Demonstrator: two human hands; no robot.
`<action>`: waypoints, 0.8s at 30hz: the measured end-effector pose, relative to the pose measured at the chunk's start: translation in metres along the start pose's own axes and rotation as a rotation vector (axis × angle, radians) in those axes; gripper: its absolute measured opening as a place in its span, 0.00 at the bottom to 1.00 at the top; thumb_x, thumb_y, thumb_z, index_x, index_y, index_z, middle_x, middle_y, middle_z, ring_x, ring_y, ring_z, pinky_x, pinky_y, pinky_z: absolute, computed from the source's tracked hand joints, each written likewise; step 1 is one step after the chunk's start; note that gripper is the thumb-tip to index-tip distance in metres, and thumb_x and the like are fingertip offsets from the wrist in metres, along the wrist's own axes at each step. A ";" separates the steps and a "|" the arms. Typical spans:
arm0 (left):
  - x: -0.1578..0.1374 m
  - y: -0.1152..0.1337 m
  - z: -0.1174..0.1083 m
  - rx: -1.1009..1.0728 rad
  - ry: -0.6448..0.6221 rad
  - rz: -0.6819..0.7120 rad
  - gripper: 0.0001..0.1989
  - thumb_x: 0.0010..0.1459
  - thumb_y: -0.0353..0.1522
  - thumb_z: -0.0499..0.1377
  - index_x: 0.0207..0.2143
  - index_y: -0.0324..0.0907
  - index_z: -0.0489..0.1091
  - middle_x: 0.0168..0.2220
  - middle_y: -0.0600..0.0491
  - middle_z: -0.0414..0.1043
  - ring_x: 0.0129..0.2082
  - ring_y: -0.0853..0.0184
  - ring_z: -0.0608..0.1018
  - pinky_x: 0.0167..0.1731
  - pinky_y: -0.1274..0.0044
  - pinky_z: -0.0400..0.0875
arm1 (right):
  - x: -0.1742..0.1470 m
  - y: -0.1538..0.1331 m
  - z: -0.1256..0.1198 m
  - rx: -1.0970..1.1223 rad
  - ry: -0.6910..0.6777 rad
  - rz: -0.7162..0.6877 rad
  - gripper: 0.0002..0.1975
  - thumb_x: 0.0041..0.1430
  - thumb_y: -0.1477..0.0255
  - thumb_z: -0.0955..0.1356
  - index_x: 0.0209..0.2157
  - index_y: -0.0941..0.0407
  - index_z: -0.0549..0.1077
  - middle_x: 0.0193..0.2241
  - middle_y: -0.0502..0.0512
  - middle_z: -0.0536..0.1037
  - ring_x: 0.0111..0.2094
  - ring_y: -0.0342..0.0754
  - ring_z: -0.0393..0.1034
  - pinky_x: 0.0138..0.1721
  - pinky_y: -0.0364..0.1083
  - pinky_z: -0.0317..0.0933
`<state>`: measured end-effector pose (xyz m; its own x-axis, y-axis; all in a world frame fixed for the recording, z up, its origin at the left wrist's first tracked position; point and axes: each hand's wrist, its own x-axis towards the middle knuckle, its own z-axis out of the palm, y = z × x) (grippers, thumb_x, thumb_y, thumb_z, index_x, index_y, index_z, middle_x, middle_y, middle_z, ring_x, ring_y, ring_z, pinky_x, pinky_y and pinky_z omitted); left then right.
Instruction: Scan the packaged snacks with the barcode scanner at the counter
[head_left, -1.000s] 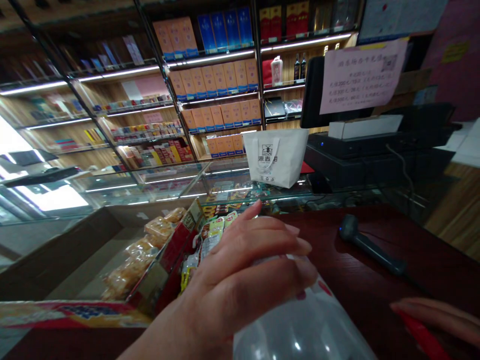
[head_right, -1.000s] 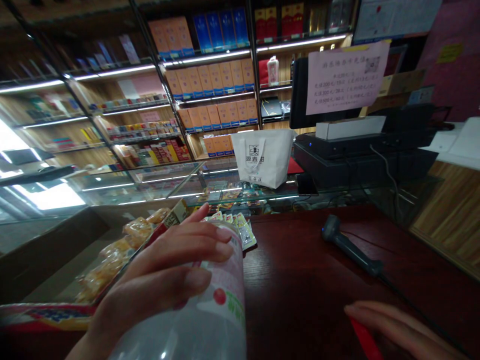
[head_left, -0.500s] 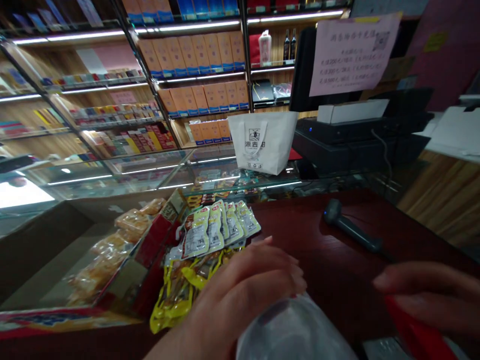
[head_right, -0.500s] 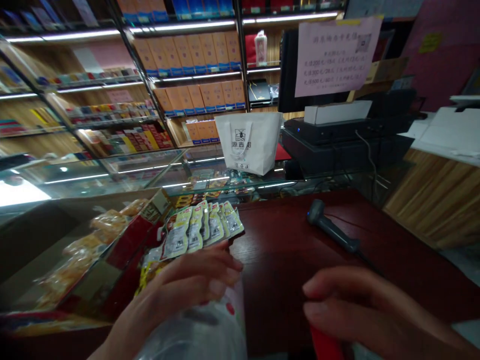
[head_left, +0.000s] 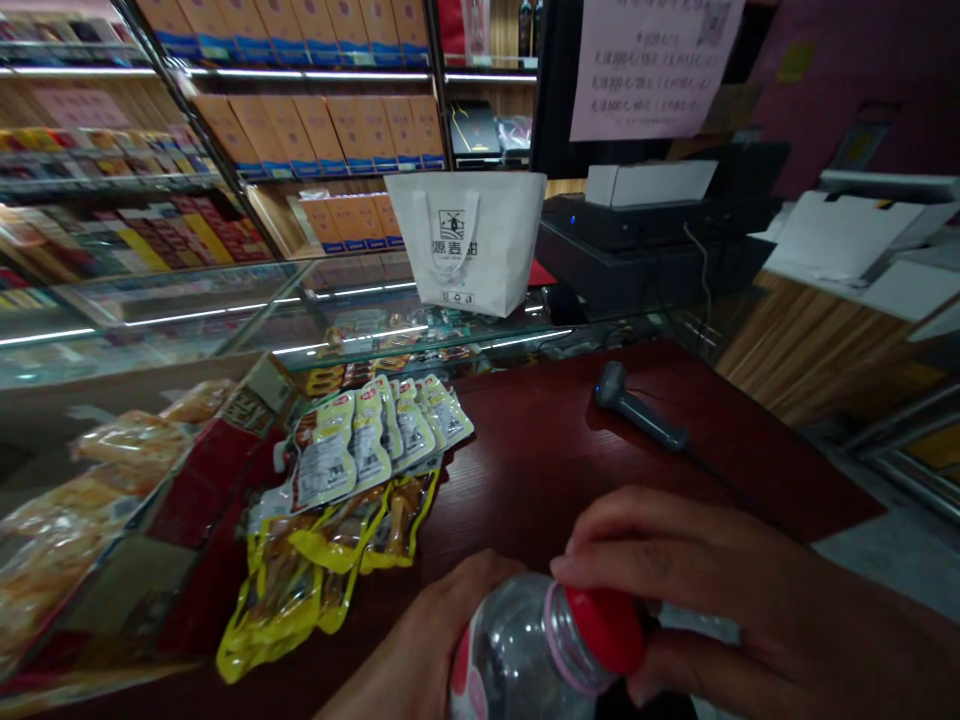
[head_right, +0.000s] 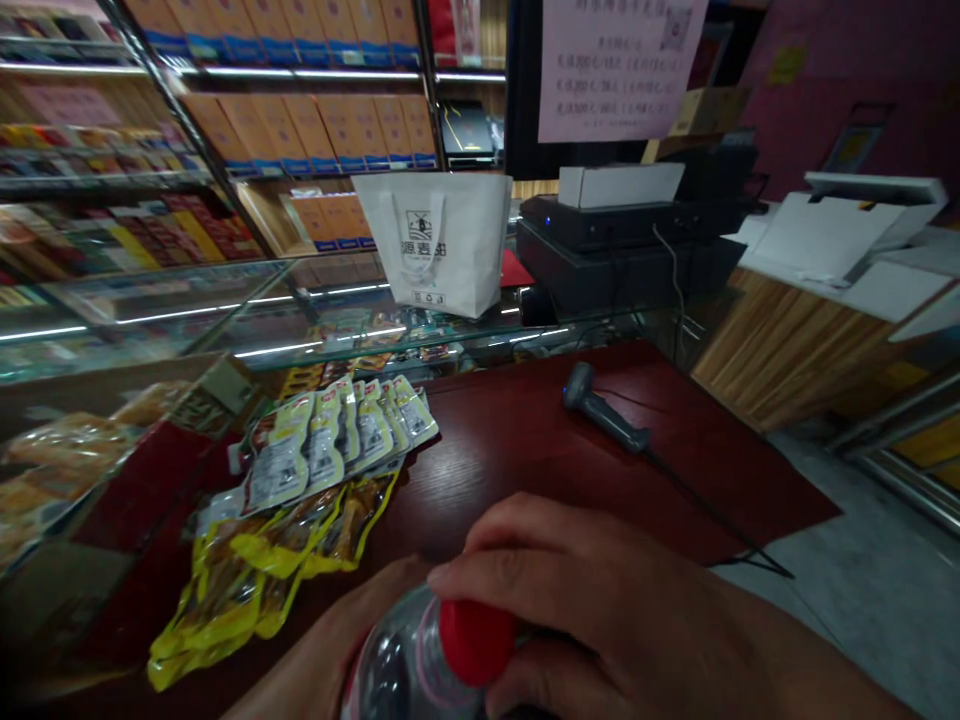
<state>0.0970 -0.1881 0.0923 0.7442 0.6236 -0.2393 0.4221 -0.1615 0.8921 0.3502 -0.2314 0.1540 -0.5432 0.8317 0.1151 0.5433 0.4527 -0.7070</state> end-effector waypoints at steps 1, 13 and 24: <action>0.001 -0.003 -0.001 -0.002 -0.019 -0.005 0.21 0.48 0.39 0.68 0.43 0.42 0.69 0.42 0.53 0.74 0.37 0.66 0.75 0.37 0.78 0.70 | 0.002 0.000 0.000 0.002 -0.014 0.009 0.22 0.62 0.72 0.71 0.57 0.44 0.71 0.54 0.47 0.74 0.52 0.42 0.71 0.51 0.34 0.64; 0.003 0.002 0.000 -0.048 0.054 -0.093 0.24 0.43 0.42 0.71 0.41 0.42 0.72 0.40 0.53 0.75 0.36 0.65 0.75 0.37 0.78 0.70 | 0.017 0.010 0.021 -0.273 0.179 0.097 0.28 0.52 0.42 0.68 0.28 0.56 0.74 0.27 0.49 0.75 0.26 0.45 0.69 0.27 0.43 0.61; 0.009 -0.002 -0.001 -0.043 0.036 -0.149 0.22 0.44 0.44 0.69 0.39 0.41 0.73 0.38 0.50 0.76 0.38 0.61 0.77 0.39 0.76 0.72 | 0.000 0.018 0.018 -0.125 0.040 0.148 0.18 0.57 0.63 0.74 0.49 0.49 0.76 0.44 0.49 0.80 0.41 0.47 0.76 0.43 0.42 0.69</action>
<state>0.1025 -0.1808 0.0888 0.6559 0.6652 -0.3568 0.5029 -0.0326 0.8637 0.3482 -0.2291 0.1290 -0.4267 0.9033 0.0455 0.6923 0.3586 -0.6262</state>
